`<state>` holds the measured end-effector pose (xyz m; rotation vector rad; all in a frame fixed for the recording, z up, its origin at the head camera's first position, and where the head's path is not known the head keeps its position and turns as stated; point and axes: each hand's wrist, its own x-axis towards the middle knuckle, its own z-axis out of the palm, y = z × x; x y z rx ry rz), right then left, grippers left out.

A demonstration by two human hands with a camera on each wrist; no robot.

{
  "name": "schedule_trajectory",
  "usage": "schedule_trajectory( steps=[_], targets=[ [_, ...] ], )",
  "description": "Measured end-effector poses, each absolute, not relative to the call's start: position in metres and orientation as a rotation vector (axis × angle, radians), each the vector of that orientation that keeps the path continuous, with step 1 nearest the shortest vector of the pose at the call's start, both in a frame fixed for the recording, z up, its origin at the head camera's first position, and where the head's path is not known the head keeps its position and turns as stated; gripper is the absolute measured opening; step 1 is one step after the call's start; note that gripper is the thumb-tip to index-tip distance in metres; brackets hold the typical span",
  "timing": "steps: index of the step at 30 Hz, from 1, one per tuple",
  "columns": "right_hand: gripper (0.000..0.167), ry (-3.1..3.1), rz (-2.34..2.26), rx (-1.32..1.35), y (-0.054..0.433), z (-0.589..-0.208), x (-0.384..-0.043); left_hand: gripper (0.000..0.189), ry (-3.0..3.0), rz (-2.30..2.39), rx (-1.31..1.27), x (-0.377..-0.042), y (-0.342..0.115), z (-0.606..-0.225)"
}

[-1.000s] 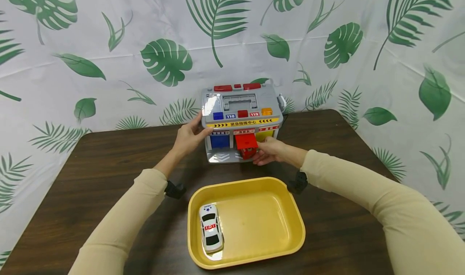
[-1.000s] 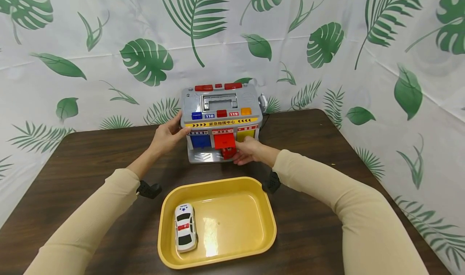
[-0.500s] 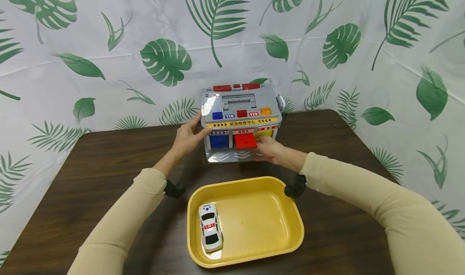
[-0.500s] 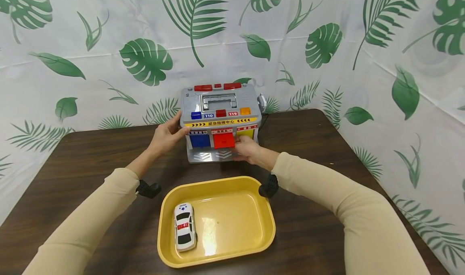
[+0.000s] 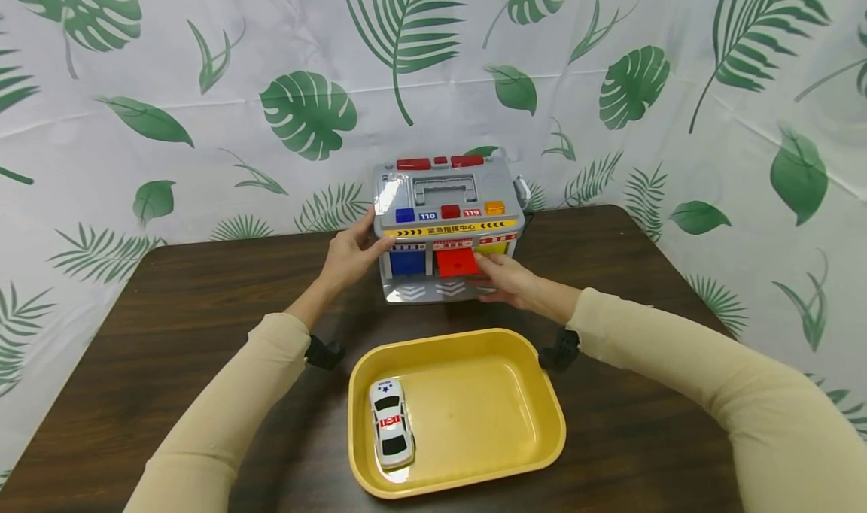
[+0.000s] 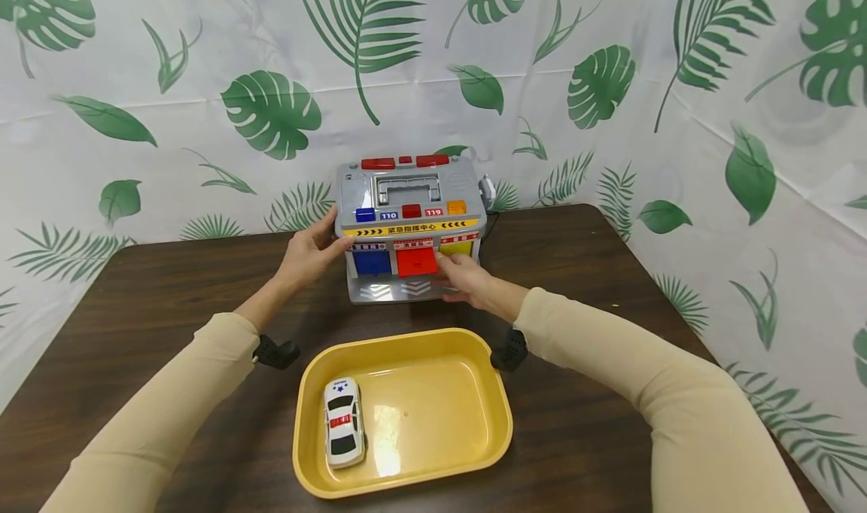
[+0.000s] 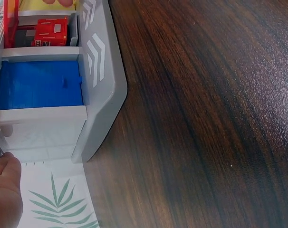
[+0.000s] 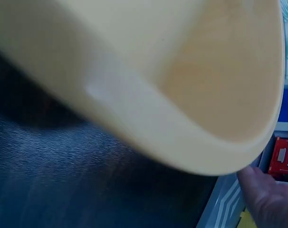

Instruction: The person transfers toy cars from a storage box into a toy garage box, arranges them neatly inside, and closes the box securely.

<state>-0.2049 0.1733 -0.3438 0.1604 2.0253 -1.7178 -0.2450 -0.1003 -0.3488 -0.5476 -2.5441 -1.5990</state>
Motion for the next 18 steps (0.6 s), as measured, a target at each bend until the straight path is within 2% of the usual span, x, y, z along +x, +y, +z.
schedule_trajectory(
  steps=[9, 16, 18],
  targets=[
    [0.062, 2.394, -1.597, 0.298, 0.182, -0.334, -0.191, 0.074, -2.528, -1.588, -0.573, -0.246, -0.103, -0.347],
    [0.092, 2.517, -1.504, 0.374, 0.187, -0.330, -0.190, 0.074, -2.551, -1.582, -0.560, -0.246, -0.103, -0.347],
    [0.095, 2.513, -1.493, 0.367, 0.186, -0.329, -0.188, 0.074, -2.553, -1.588, -0.557, -0.245, -0.102, -0.346]
  ],
)
